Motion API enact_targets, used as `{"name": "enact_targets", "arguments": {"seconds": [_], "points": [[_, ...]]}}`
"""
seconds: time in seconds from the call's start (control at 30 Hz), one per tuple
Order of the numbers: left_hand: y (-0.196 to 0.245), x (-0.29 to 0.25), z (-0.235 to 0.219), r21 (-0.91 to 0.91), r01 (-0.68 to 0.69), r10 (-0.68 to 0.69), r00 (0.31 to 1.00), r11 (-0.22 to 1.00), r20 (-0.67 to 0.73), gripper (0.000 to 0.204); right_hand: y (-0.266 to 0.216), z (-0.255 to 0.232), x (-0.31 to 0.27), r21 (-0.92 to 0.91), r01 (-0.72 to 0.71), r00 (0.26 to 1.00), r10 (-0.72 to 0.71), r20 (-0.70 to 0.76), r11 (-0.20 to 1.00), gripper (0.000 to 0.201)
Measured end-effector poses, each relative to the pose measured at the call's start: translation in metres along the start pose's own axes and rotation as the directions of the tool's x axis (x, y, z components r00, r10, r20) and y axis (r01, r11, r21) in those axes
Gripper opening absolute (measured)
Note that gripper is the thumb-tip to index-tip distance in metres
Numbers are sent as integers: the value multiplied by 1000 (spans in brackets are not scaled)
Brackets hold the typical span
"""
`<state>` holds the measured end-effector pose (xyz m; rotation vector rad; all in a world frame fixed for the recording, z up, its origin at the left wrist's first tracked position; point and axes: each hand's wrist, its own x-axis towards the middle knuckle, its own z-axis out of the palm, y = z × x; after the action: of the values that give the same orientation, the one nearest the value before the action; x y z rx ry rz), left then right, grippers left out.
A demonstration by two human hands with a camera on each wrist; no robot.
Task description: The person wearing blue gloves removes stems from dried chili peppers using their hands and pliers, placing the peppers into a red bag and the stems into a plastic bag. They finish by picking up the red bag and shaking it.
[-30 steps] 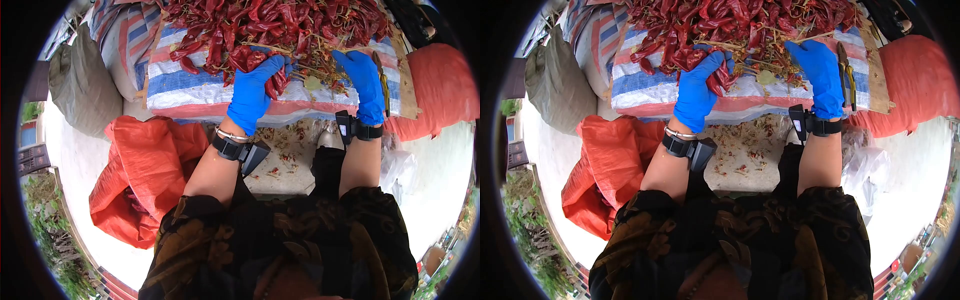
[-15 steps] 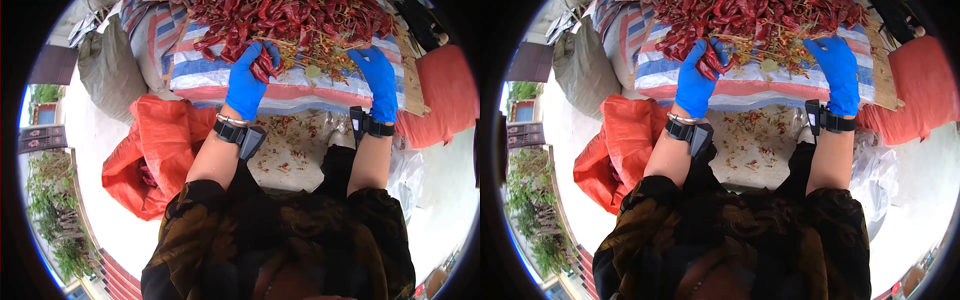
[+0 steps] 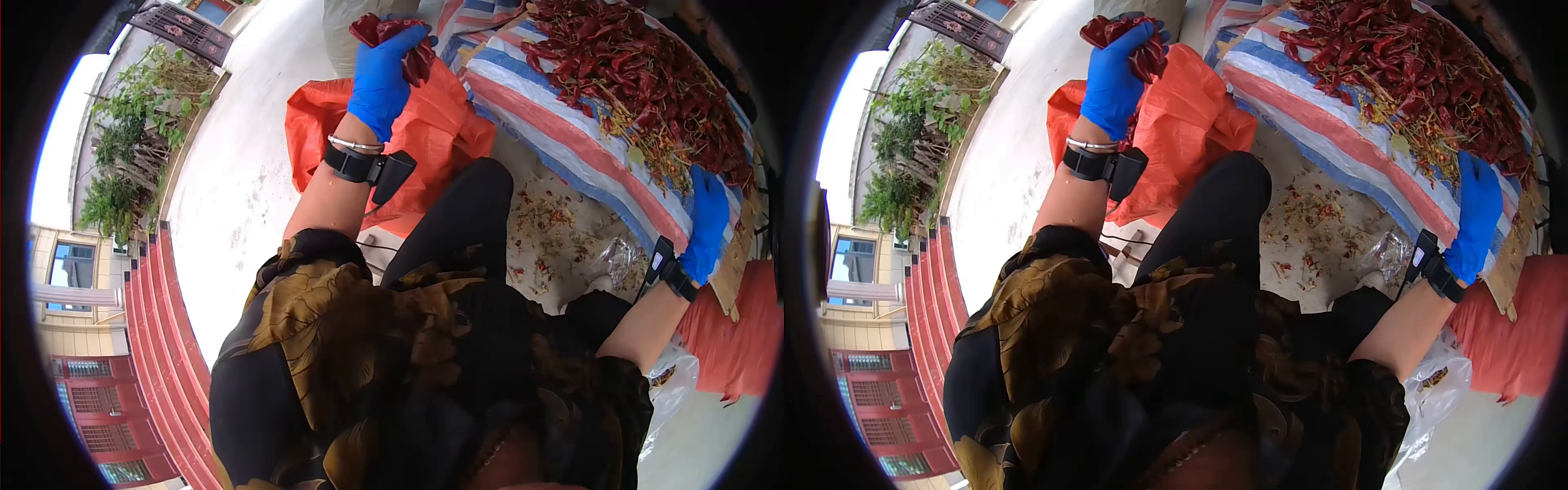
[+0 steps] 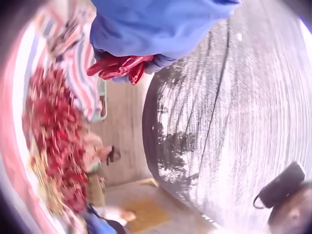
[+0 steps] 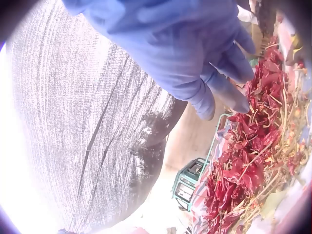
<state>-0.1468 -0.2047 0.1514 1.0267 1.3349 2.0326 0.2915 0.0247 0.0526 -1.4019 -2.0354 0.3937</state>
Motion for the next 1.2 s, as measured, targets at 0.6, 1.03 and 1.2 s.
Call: {"name": "enact_targets", "arguments": {"seconds": [0.6, 1.03, 1.2], "points": [[33, -17, 6, 479, 21, 50, 990, 878, -134, 69, -29, 1, -40, 90, 82, 995, -78, -54, 993, 32], [-151, 38, 208, 325, 207, -288, 931, 923, 224, 77, 12, 31, -35, 85, 85, 991, -94, 99, 993, 30], [-201, 84, 216, 774, 110, -252, 965, 623, 66, 103, 6, 42, -21, 169, 50, 990, -71, 122, 984, 25]]}}
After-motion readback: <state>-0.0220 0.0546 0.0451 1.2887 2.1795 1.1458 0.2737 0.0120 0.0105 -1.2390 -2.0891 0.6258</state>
